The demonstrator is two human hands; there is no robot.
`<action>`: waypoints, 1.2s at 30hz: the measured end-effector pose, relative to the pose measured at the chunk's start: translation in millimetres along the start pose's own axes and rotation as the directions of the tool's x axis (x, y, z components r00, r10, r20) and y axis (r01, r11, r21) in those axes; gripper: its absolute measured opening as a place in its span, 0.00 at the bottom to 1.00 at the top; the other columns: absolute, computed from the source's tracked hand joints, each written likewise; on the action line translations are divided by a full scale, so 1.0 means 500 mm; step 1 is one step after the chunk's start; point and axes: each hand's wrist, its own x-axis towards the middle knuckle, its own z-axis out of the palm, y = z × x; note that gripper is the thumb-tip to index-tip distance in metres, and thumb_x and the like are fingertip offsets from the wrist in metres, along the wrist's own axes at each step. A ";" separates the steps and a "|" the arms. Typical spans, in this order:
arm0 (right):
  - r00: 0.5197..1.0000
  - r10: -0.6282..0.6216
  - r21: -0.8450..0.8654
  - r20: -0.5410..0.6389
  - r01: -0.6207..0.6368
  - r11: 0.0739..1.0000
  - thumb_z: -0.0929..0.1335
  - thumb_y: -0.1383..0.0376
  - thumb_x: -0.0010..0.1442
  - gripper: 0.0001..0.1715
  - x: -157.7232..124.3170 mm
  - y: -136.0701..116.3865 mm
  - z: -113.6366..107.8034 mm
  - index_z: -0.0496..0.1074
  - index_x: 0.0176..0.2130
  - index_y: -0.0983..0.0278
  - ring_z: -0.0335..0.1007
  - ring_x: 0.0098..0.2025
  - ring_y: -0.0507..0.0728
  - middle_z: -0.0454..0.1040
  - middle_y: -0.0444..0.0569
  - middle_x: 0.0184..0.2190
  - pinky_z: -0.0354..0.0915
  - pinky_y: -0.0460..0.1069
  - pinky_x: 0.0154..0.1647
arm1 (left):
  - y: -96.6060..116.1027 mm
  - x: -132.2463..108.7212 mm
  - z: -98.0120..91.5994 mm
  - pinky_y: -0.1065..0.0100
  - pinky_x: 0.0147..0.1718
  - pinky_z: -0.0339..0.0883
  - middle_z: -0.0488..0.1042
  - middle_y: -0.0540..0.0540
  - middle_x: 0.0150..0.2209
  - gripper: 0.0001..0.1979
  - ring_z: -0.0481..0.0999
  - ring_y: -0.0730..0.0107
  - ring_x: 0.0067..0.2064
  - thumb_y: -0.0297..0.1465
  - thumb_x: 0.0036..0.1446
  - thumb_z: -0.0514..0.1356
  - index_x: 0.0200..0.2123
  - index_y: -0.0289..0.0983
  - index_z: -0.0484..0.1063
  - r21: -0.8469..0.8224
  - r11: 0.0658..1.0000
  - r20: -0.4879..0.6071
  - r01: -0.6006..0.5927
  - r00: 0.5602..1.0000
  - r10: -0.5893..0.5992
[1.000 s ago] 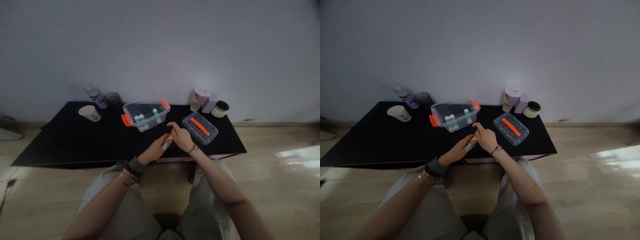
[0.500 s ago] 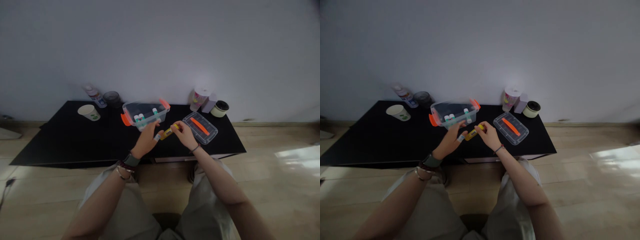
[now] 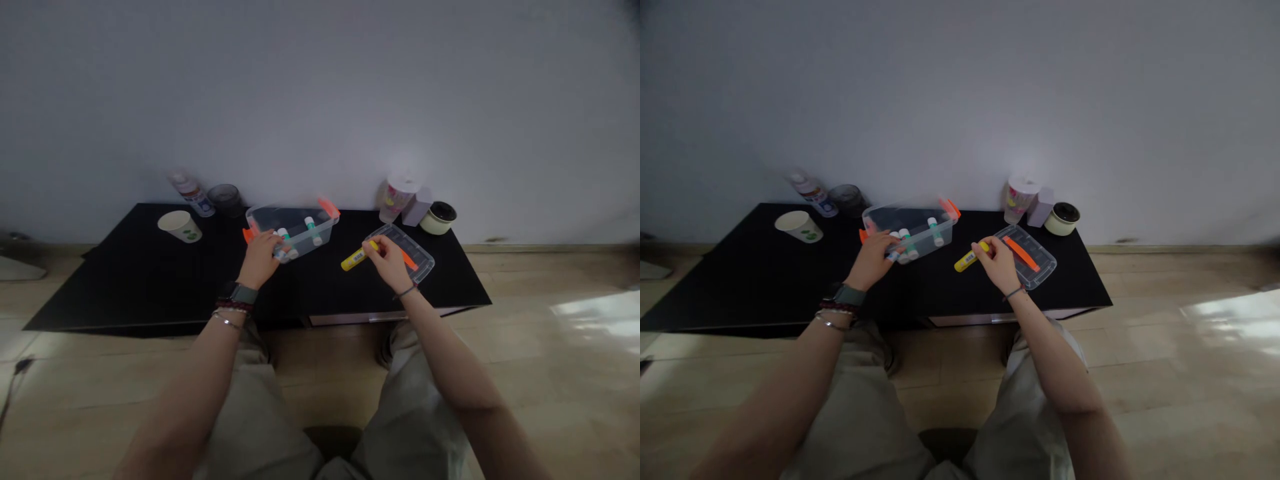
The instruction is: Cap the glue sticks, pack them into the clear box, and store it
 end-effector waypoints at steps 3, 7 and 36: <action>1.000 -0.003 0.033 -0.026 0.003 0.999 0.68 0.46 0.59 0.22 0.008 0.010 -0.014 0.69 0.34 0.62 0.55 0.26 0.51 0.64 0.43 0.26 0.55 0.47 0.28 | -0.009 0.004 0.010 0.46 0.60 0.59 0.74 0.35 0.48 0.12 0.66 0.49 0.61 0.37 0.61 0.53 0.41 0.35 0.70 -0.066 0.997 0.005 -0.047 0.999 0.047; 0.997 0.000 0.057 -0.073 0.005 0.998 0.69 0.47 0.59 0.21 0.016 0.017 -0.028 0.69 0.34 0.62 0.55 0.26 0.51 0.65 0.42 0.26 0.56 0.47 0.27 | 0.001 -0.005 0.017 0.44 0.61 0.58 0.73 0.37 0.44 0.09 0.64 0.49 0.61 0.34 0.62 0.51 0.38 0.37 0.68 -0.099 0.991 -0.022 -0.092 0.996 0.090; 0.905 0.266 -0.804 0.333 0.125 0.581 0.66 0.74 0.63 0.12 0.111 -0.091 0.115 0.74 0.46 0.74 0.75 0.50 0.65 0.77 0.66 0.46 0.67 0.57 0.50 | 0.109 -0.115 0.023 0.47 0.61 0.63 0.73 0.39 0.45 0.07 0.64 0.53 0.63 0.28 0.65 0.52 0.41 0.36 0.69 -0.282 0.890 0.006 -0.358 0.927 0.374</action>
